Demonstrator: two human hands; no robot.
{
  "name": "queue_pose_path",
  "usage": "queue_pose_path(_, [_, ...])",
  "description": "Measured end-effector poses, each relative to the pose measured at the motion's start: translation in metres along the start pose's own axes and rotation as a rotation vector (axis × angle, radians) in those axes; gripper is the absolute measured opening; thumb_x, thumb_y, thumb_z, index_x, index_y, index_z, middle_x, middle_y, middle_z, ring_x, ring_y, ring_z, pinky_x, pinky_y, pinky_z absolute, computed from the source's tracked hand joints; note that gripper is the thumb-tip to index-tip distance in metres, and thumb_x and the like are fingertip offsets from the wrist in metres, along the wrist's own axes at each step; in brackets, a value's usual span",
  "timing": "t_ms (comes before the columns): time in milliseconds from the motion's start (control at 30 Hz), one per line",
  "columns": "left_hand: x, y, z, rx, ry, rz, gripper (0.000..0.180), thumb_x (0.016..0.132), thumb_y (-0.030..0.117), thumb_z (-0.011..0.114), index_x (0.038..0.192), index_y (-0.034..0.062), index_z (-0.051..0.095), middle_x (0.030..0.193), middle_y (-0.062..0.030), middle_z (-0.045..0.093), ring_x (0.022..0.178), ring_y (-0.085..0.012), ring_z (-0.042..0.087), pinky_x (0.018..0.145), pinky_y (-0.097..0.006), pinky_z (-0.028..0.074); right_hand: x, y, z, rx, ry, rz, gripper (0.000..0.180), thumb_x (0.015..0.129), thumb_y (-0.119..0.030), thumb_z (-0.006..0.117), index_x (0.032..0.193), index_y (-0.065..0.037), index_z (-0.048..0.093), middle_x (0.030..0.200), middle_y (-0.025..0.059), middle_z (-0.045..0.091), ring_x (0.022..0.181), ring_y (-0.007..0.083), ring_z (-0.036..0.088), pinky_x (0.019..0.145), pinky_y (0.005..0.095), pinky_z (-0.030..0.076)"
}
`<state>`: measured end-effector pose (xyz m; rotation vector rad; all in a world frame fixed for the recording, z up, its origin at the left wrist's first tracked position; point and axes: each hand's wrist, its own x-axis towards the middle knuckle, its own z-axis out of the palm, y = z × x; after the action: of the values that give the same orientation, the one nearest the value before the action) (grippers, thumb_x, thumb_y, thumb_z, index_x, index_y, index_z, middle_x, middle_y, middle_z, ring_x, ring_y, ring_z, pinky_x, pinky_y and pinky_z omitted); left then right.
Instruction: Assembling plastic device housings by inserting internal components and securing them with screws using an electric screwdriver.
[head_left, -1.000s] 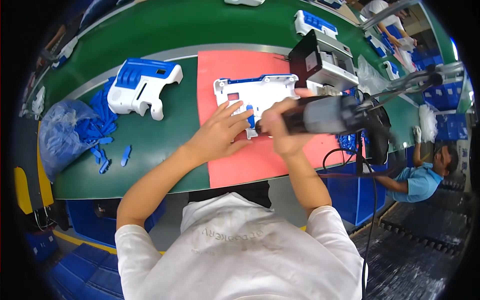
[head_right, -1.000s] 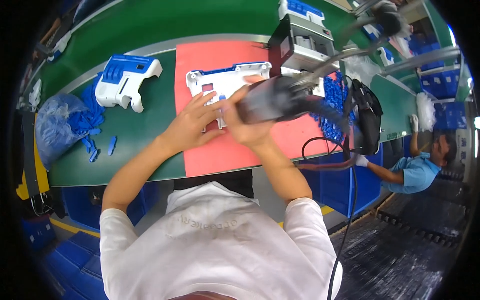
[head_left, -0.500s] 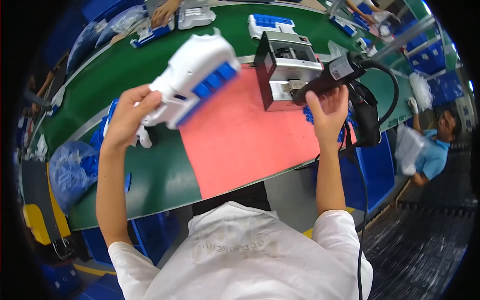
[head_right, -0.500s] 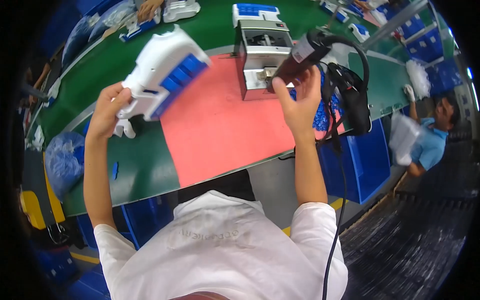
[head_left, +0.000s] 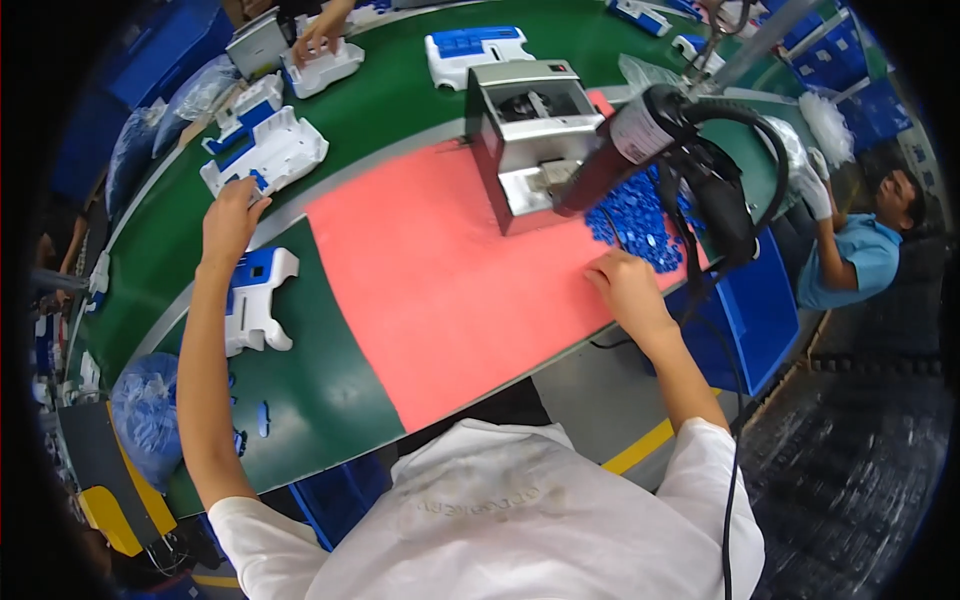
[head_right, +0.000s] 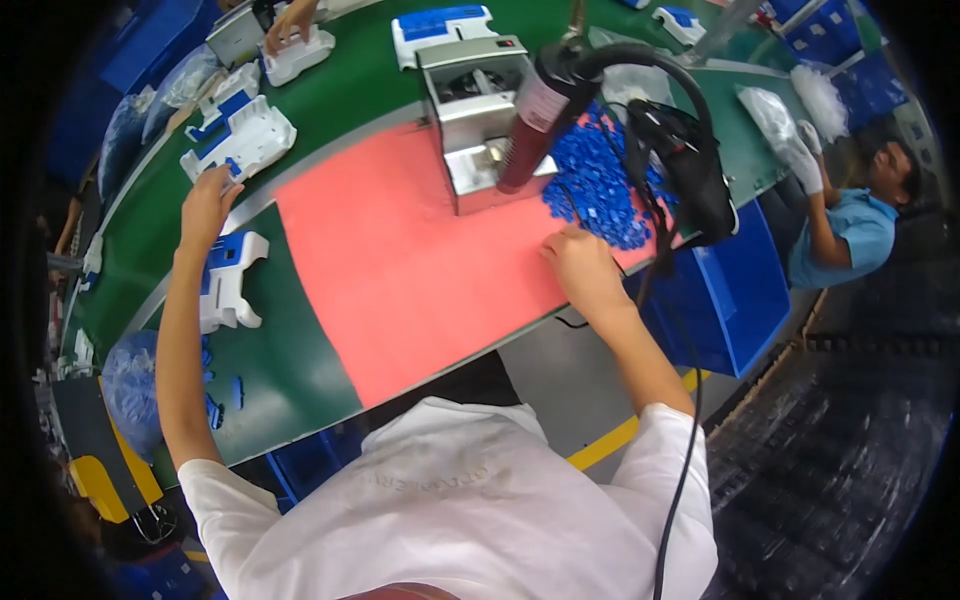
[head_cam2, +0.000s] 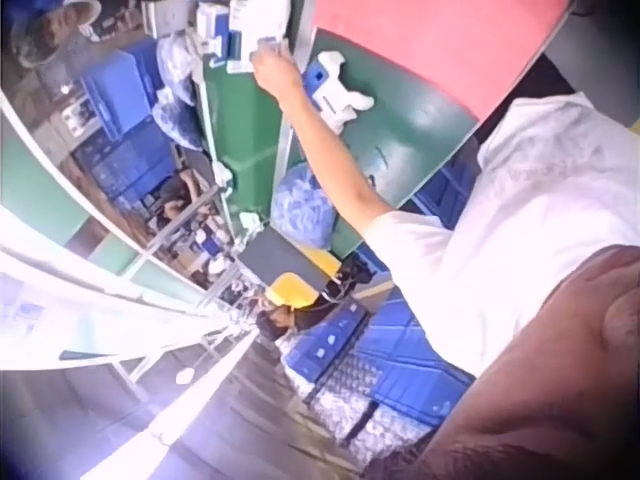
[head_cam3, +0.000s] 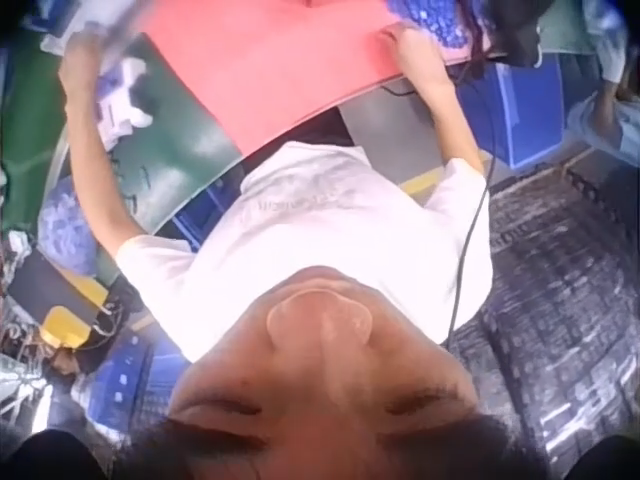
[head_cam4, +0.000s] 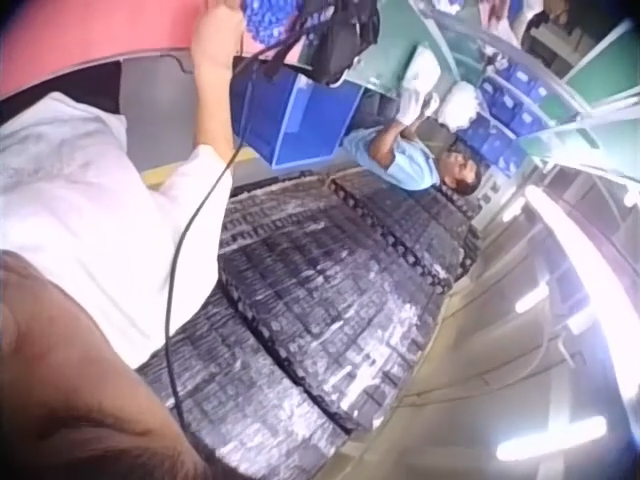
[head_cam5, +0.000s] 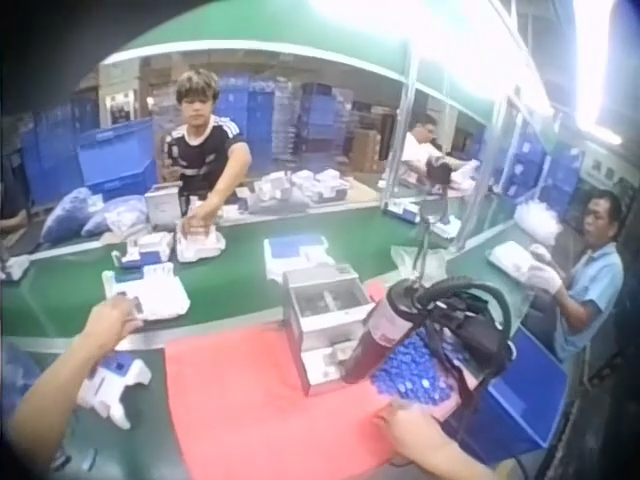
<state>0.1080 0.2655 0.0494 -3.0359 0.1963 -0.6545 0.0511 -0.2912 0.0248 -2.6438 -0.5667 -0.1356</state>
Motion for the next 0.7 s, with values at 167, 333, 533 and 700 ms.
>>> queue_pose_path(167, [0.003,-0.012,0.018,0.028,-0.04,-0.02,0.032,0.08,0.023,0.073,0.105,0.0067,0.063,0.1,-0.0157,0.065,0.093,-0.0346,0.063,0.078,-0.043,0.052,-0.005,-0.005,0.001,-0.141,-0.004,0.008,0.006,0.081,-0.004,0.061,0.083,0.001,0.062,0.079,0.0207,0.062,0.073,0.0395,0.065,0.065,0.0461,0.052])
queue_pose_path(333, [-0.006,-0.034,0.022,0.023,-0.135,-0.188,0.034,0.082,0.026,0.071,0.107,0.004,0.063,0.108,-0.018,0.065,0.102,-0.0362,0.061,0.085,-0.046,0.051,0.01,-0.013,0.003,0.011,0.043,-0.033,0.012,0.075,-0.004,0.064,0.085,0.002,0.065,0.082,0.0199,0.064,0.074,0.0378,0.065,0.067,0.0449,0.053])
queue_pose_path(533, [0.003,0.003,-0.022,0.022,0.07,-0.088,0.057,0.081,0.026,0.072,0.129,0.0034,0.051,0.13,-0.0207,0.052,0.122,-0.0398,0.047,0.099,-0.048,0.041,0.017,-0.038,0.017,0.075,-0.035,-0.083,0.015,0.076,-0.005,0.065,0.09,0.002,0.068,0.081,0.0169,0.065,0.07,0.0329,0.065,0.066,0.0393,0.053])
queue_pose_path(700, [0.011,0.111,-0.05,-0.21,0.19,0.085,0.06,0.079,0.02,0.073,0.131,0.0042,0.049,0.133,-0.0223,0.049,0.127,-0.0408,0.042,0.107,-0.046,0.035,0.008,-0.037,0.016,-0.011,-0.046,-0.004,0.011,0.076,-0.008,0.063,0.081,0.0,0.068,0.076,0.0192,0.063,0.07,0.0383,0.064,0.065,0.0461,0.053])
